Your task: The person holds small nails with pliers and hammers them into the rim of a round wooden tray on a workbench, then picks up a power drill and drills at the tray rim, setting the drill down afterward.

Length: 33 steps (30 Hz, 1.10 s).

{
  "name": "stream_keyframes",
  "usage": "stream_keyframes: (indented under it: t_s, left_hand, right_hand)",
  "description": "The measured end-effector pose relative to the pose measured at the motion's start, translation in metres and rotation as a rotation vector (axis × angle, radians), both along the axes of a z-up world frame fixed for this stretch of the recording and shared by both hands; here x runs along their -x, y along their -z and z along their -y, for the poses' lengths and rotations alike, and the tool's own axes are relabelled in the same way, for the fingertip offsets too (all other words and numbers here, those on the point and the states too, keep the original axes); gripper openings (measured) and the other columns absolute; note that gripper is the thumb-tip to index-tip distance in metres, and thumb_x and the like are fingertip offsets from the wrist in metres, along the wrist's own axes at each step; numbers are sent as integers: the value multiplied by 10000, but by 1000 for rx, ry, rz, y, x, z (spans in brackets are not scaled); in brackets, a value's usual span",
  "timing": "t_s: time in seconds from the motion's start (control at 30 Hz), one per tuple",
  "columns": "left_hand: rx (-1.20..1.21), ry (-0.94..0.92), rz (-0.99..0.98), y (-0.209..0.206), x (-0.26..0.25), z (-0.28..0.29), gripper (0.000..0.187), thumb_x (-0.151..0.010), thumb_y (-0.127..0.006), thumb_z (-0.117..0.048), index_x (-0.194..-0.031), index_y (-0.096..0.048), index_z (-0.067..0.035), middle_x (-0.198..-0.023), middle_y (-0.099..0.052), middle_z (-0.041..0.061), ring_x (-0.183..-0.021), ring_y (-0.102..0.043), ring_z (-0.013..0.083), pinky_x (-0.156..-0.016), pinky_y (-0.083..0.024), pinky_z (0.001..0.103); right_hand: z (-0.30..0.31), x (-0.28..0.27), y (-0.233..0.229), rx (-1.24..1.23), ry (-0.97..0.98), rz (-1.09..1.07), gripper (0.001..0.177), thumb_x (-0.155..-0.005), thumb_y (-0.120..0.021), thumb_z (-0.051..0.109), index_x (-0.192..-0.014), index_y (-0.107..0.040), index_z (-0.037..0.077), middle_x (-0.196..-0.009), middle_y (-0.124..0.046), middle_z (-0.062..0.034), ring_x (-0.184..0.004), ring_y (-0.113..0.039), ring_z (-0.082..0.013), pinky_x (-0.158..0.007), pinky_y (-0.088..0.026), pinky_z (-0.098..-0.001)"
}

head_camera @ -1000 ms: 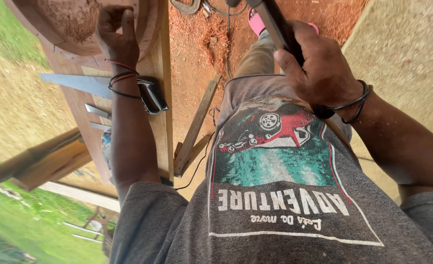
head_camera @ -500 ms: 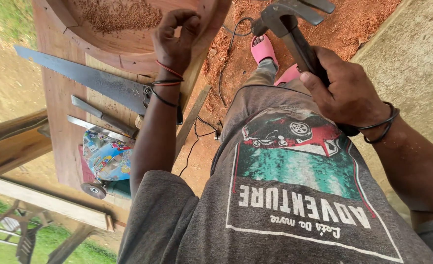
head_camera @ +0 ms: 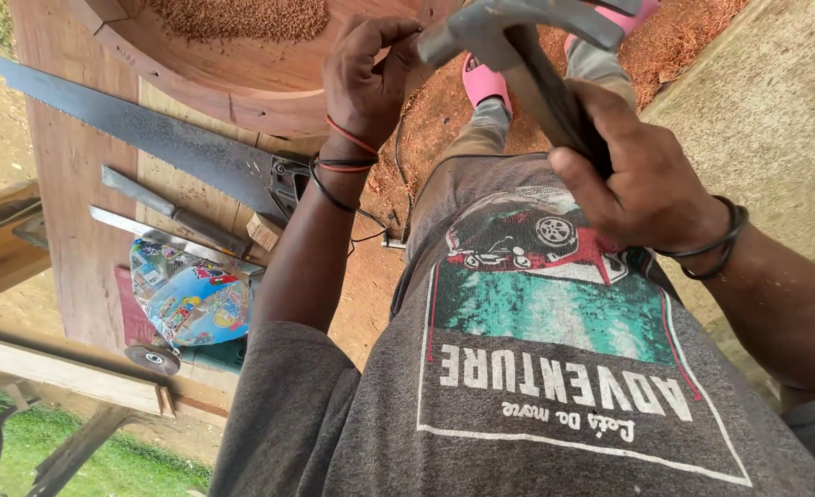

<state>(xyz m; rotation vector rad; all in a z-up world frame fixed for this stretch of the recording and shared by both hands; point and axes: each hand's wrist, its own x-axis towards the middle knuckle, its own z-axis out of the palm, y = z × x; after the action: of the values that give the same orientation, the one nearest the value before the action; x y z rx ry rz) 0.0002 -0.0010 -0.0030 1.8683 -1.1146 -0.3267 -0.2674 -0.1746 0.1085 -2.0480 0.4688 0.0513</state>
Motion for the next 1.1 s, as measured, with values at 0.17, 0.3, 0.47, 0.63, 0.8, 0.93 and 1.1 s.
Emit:
stream_keyframes:
  t_s: [0.17,0.3,0.47,0.63,0.8,0.93,1.1]
  left_hand:
    - [-49,7,3,-10,2,2,91,-971,-784,-89,-1047,-736,-96,-973,-718,55,-933,-688,239,-812,-570,349]
    - [-35,36,118,-9,0,6,84,-976,-781,-101,-1042,-733,-120,-978,-738,25,-964,-666,230,-830,-554,363]
    - [-62,42,95,-12,1,4,81,-981,-771,-95,-1050,-735,-118,-984,-740,27,-971,-667,227,-827,-559,358]
    - [-91,19,57,-9,2,1,142,-993,-791,-108,-1097,-695,-121,-984,-742,34,-959,-689,204,-818,-561,344]
    - [-63,41,-96,-7,1,-2,312,-1051,-751,-71,-1282,-542,-84,-1113,-773,21,-1072,-769,174,-921,-594,310]
    - [-100,15,-53,-11,2,-1,299,-1029,-759,-68,-1256,-566,-86,-1085,-775,22,-1039,-758,180,-897,-594,310]
    - [-107,17,-110,-6,3,-4,277,-1050,-739,-83,-1270,-570,-89,-1106,-766,32,-1071,-765,176,-898,-610,303]
  right_hand:
    - [8,-10,2,12,-10,60,568,-1081,-597,160,-1581,-362,27,-1113,-681,-230,-914,-724,-370,-790,-570,-435]
    - [14,-16,2,57,-35,165,663,-1093,-594,154,-1658,-259,65,-1277,-662,-291,-1006,-727,-395,-834,-581,-430]
    - [12,-11,22,36,-55,127,714,-1111,-605,151,-1703,-206,131,-1178,-691,-240,-927,-743,-347,-793,-582,-404]
    - [11,-22,22,83,-74,202,733,-1112,-596,136,-1718,-184,166,-1241,-677,-257,-950,-735,-345,-843,-584,-419]
    - [13,-14,29,63,-59,181,714,-1115,-598,113,-1710,-204,144,-1340,-692,-251,-943,-743,-318,-849,-590,-395]
    - [9,-15,29,20,-19,233,700,-1141,-575,96,-1715,-176,140,-1284,-690,-197,-959,-752,-298,-846,-594,-357]
    - [10,-27,27,183,-97,236,765,-1053,-597,82,-1688,-174,137,-1318,-666,-306,-969,-737,-343,-817,-597,-398]
